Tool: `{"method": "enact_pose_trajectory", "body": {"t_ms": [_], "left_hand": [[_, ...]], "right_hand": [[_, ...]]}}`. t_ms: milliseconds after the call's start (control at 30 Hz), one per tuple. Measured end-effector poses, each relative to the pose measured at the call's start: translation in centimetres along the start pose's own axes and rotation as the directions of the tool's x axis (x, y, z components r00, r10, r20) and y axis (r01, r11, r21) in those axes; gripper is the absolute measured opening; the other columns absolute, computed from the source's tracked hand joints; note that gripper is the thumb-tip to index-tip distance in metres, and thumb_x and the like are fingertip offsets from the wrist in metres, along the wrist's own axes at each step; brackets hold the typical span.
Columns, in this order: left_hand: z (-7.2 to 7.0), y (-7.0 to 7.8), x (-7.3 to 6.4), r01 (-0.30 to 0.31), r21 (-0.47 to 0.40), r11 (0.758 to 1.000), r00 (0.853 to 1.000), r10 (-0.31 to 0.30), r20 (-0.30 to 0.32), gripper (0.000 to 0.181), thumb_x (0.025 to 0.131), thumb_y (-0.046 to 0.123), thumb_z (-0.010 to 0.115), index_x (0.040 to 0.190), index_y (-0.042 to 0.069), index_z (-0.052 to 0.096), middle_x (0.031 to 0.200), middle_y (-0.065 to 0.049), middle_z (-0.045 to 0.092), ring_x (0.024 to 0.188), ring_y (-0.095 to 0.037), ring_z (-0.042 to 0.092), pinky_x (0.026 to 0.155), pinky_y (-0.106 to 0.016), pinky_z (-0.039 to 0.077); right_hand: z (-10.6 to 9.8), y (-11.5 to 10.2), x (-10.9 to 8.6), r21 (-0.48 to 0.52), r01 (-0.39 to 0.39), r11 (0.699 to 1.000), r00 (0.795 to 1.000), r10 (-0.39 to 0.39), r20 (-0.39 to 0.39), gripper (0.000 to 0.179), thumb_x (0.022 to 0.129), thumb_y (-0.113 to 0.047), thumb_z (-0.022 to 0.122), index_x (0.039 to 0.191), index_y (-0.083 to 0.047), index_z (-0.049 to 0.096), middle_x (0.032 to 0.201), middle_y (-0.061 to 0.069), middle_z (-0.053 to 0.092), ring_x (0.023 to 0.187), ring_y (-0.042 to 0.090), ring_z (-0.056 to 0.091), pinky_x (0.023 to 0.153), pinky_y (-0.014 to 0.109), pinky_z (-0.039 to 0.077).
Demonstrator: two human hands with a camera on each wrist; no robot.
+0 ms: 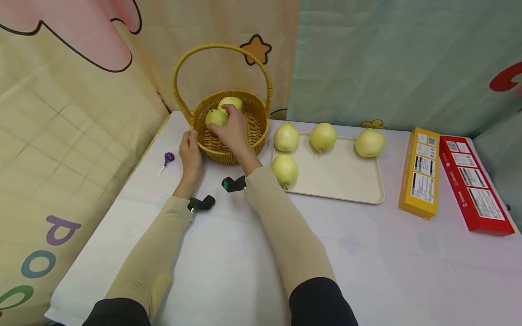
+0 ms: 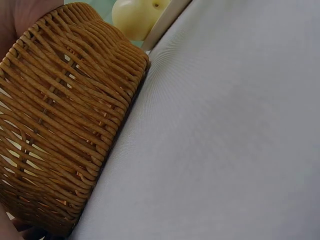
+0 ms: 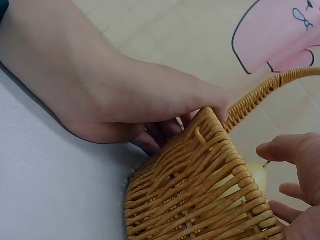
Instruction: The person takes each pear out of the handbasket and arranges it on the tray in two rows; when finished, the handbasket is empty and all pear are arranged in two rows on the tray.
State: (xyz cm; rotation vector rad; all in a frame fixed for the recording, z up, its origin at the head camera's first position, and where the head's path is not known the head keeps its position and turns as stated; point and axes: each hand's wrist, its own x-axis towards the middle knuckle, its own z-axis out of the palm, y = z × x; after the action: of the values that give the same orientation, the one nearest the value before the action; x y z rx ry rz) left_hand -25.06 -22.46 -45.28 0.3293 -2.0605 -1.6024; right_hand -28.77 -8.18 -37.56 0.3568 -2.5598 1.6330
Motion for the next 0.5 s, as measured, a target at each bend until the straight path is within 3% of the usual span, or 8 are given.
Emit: {"method": "enact_pose_trajectory", "body": {"t_ms": [267, 500], "left_hand": [[-0.47, 0.04, 0.02, 0.0, 0.0, 1.0, 1.0, 0.0, 0.004, 0.047, 0.112, 0.038, 0.044, 0.136, 0.001, 0.062, 0.129, -0.019, 0.068, 0.113, -0.028, 0.062, 0.097, -0.039, 0.047], [-0.43, -0.01, -0.25, 0.008, 0.0, 1.0, 1.0, -0.008, -0.005, 0.044, 0.112, 0.035, 0.045, 0.133, 0.002, 0.063, 0.13, -0.019, 0.068, 0.113, -0.026, 0.061, 0.099, -0.04, 0.046]], "right_hand": [[0.48, -0.26, 0.76, -0.02, -0.054, 0.998, 0.997, 0.055, 0.056, 0.066, 0.091, -0.025, 0.083, 0.149, -0.006, 0.057, 0.148, 0.014, 0.061, 0.135, 0.027, 0.057, 0.11, 0.038, 0.048], [0.75, 0.13, 0.6, -0.018, -0.102, 0.995, 0.983, 0.104, 0.154, 0.07, 0.09, -0.023, 0.085, 0.15, -0.003, 0.055, 0.149, 0.014, 0.06, 0.133, 0.029, 0.057, 0.111, 0.04, 0.047]]}}
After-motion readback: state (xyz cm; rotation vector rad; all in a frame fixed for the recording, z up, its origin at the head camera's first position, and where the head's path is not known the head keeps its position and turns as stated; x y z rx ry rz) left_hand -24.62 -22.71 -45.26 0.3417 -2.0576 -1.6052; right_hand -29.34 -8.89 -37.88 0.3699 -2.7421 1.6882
